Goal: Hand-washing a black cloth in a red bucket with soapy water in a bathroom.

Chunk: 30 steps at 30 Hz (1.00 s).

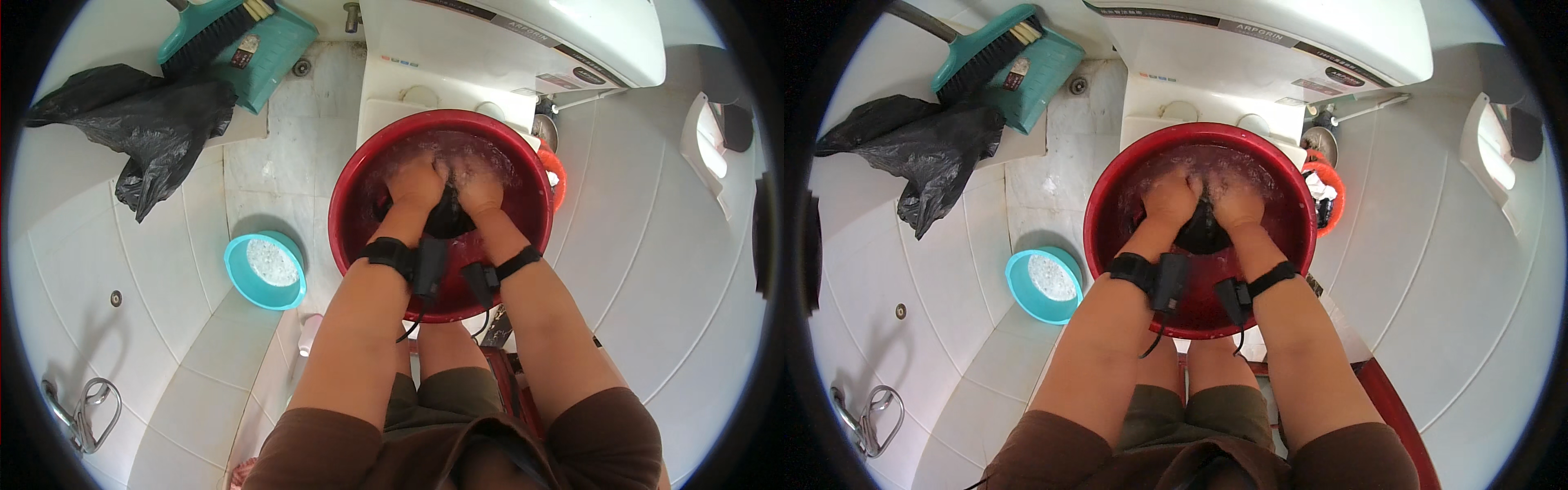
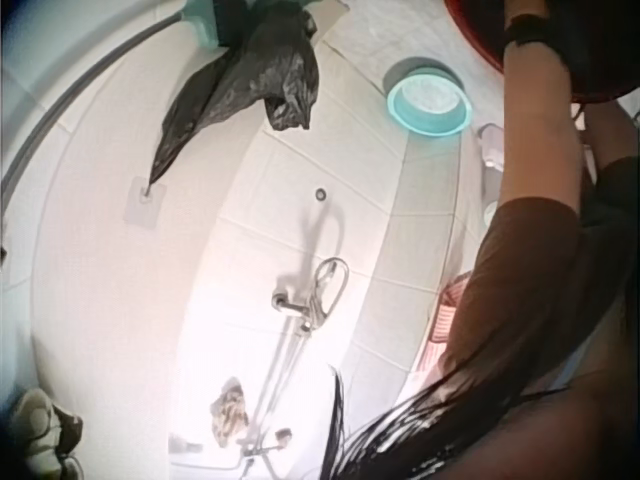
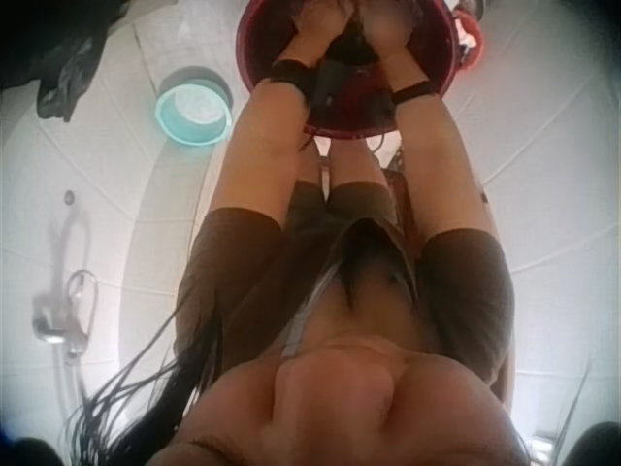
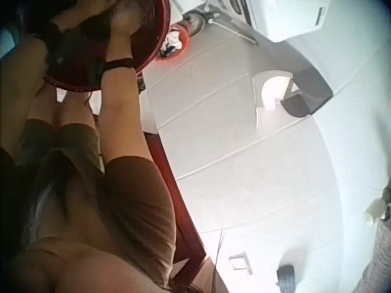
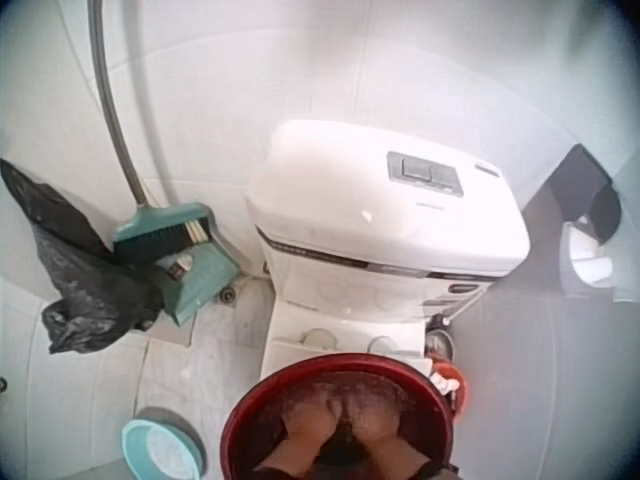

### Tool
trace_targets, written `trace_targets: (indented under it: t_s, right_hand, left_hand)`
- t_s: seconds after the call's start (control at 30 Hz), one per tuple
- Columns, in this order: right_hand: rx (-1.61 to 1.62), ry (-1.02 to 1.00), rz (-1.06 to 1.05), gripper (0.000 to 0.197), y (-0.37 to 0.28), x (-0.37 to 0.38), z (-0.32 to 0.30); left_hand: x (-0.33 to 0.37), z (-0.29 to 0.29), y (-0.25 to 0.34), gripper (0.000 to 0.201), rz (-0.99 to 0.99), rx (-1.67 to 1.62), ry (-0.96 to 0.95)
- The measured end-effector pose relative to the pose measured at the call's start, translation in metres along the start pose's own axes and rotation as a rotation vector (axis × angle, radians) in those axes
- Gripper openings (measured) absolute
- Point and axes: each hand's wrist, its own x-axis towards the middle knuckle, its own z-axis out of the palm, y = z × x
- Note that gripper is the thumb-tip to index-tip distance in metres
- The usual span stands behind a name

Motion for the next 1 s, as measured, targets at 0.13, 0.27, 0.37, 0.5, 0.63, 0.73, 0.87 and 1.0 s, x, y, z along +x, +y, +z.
trace_targets:
  t_s: [0.13,0.27,0.37,0.5,0.63,0.73,0.87,1.0]
  right_hand:
    - [0.573,0.055,0.016,0.032,-0.001,-0.007,-0.026]
    - [0.703,0.229,-0.165,0.019,-0.006,-0.034,-0.051]
    - [0.668,0.308,-0.333,0.016,-0.006,-0.054,-0.052]
    - [0.585,0.272,-0.494,0.015,-0.003,-0.068,-0.044]
    - [0.048,0.212,-0.478,0.032,0.004,-0.073,-0.028]
    - [-0.18,0.089,-0.418,0.049,0.005,-0.08,-0.007]
    - [-0.358,0.061,-0.33,0.049,0.012,-0.07,0.029]
    - [-0.375,-0.005,-0.261,0.043,0.009,-0.061,0.039]
  left_hand:
    - [-0.009,-0.021,-0.017,0.028,-0.028,-0.605,0.154]
    - [-0.044,-0.031,-0.017,0.012,0.076,-0.94,0.2]
    - [-0.069,-0.026,-0.032,0.009,0.182,-1.037,0.204]
    - [-0.083,-0.022,-0.042,0.007,0.375,-0.73,0.32]
    - [-0.092,-0.022,-0.03,0.048,0.258,-0.315,0.383]
    - [-0.088,0.02,-0.038,0.059,0.187,-0.165,0.309]
    - [-0.081,0.047,-0.031,0.056,0.069,-0.053,0.246]
    - [-0.071,0.063,-0.039,0.056,0.061,-0.077,0.206]
